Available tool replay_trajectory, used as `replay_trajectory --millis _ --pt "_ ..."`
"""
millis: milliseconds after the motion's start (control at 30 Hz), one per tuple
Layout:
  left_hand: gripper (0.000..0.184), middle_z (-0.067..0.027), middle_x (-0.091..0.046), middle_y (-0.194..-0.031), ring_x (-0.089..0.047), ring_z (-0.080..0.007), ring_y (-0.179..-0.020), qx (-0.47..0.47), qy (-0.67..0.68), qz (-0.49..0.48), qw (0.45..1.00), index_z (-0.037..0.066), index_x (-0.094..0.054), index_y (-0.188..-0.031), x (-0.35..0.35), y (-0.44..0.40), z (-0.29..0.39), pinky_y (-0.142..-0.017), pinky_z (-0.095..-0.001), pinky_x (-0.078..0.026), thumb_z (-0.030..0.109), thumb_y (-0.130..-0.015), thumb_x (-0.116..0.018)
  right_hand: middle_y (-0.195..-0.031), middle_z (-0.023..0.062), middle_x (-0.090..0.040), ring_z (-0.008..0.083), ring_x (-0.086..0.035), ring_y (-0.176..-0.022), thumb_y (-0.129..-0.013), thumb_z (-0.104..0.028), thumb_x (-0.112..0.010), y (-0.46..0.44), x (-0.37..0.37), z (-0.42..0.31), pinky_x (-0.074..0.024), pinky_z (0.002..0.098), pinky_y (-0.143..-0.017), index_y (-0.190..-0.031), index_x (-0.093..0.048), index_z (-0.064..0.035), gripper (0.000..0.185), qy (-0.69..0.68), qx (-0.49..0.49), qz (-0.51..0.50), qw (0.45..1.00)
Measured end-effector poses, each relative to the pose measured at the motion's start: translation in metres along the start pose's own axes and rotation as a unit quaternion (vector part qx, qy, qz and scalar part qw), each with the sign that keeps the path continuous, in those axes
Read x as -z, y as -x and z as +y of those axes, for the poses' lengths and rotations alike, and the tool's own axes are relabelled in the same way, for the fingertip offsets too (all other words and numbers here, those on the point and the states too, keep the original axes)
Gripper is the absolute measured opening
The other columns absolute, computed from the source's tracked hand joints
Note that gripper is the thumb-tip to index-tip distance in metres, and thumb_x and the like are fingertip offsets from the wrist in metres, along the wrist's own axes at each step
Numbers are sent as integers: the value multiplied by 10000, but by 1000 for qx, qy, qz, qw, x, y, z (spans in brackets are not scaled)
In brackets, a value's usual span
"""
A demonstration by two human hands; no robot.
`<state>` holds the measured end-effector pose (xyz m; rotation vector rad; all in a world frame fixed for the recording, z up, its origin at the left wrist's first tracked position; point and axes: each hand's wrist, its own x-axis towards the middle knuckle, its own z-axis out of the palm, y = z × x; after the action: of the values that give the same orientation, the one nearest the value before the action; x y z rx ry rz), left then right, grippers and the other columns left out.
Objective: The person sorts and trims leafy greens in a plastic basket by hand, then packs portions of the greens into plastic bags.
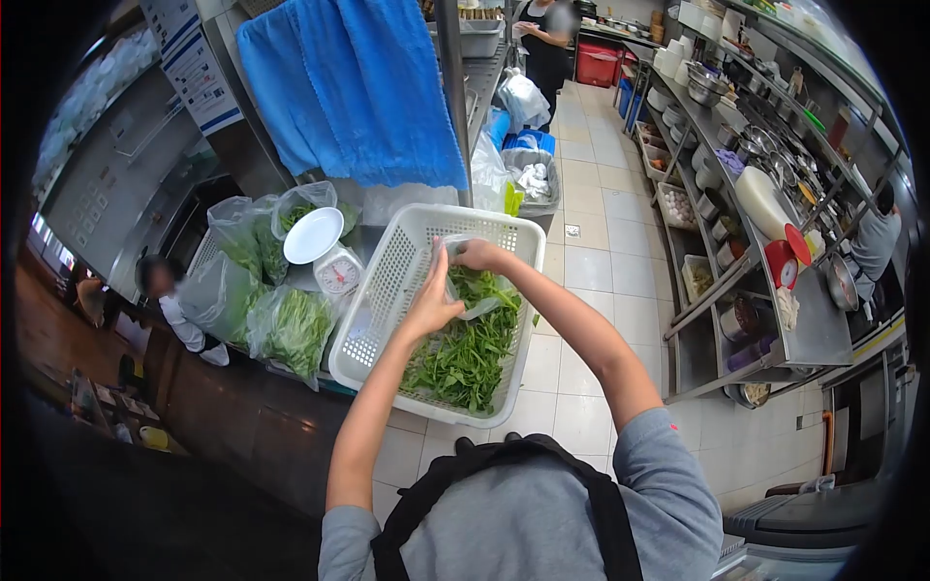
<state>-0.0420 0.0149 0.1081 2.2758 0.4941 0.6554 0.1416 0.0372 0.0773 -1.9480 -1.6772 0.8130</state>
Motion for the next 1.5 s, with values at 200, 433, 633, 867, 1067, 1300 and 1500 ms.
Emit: replay_trajectory --millis 200,433,633,867,1067,1300,1500 --pt "1054 -196 30 -1452 -16 -271 -1349 17 15 -12 1000 26 72 -1383 5 -13 0 -1078 -316 -129 -3 -607 -641 -904 239 -610 352 -603 -849 -649 -55 -594 29 32 -50 -486 413 -737 -864 -624 43 238 215 123 -21 969" --pt "1079 -198 13 -1452 -52 -290 -1344 73 116 -14 990 25 68 -1384 25 -30 -13 -1063 -308 -186 41 -603 -677 -910 150 -644 286 -635 -852 -693 -129 -638 67 51 -63 -521 397 -688 -880 -665 -76 196 382 69 -34 921" --pt "1099 -205 -21 -1449 -64 -274 -1345 79 51 -29 995 10 48 -1382 33 -34 -9 -1078 -315 -144 33 -577 -699 -839 154 -643 302 -640 -785 -750 -129 -546 60 27 -31 -516 413 -655 -846 -650 -55 160 371 81 31 925" --pt "1059 -233 -104 -1434 -132 -266 -1336 60 90 -57 993 18 8 -1393 59 -44 6 -1049 -302 -189 40 -591 -683 -789 203 -631 351 -620 -783 -718 -111 -559 13 17 -55 -490 437 -687 -806 -645 -16 155 255 218 -24 942" --pt "940 -161 -118 -1446 -417 -165 -1118 157 148 -112 970 15 -101 -1392 129 -35 47 -756 -239 -462 -12 -647 -674 -1019 145 -612 306 -565 -978 -648 -259 -733 -13 68 -87 -442 380 -849 -1213 -498 -109 630 316 344 -15 884" --pt "904 -219 -228 -1386 -571 -99 -675 220 139 -133 956 102 -114 -1403 171 -23 53 -544 -247 -522 64 -701 -682 -1025 106 -616 279 -560 -989 -734 -376 -658 24 90 -115 -437 365 -838 -1044 -621 -108 411 351 261 -217 873" --pt "1063 -185 -175 -1425 -564 -147 -875 194 130 -159 959 -2 -58 -1388 138 -8 44 -581 -236 -477 4 -574 -742 -833 58 -651 272 -610 -784 -743 -261 -634 48 83 -114 -456 363 -709 -877 -634 -107 204 176 314 -71 930"
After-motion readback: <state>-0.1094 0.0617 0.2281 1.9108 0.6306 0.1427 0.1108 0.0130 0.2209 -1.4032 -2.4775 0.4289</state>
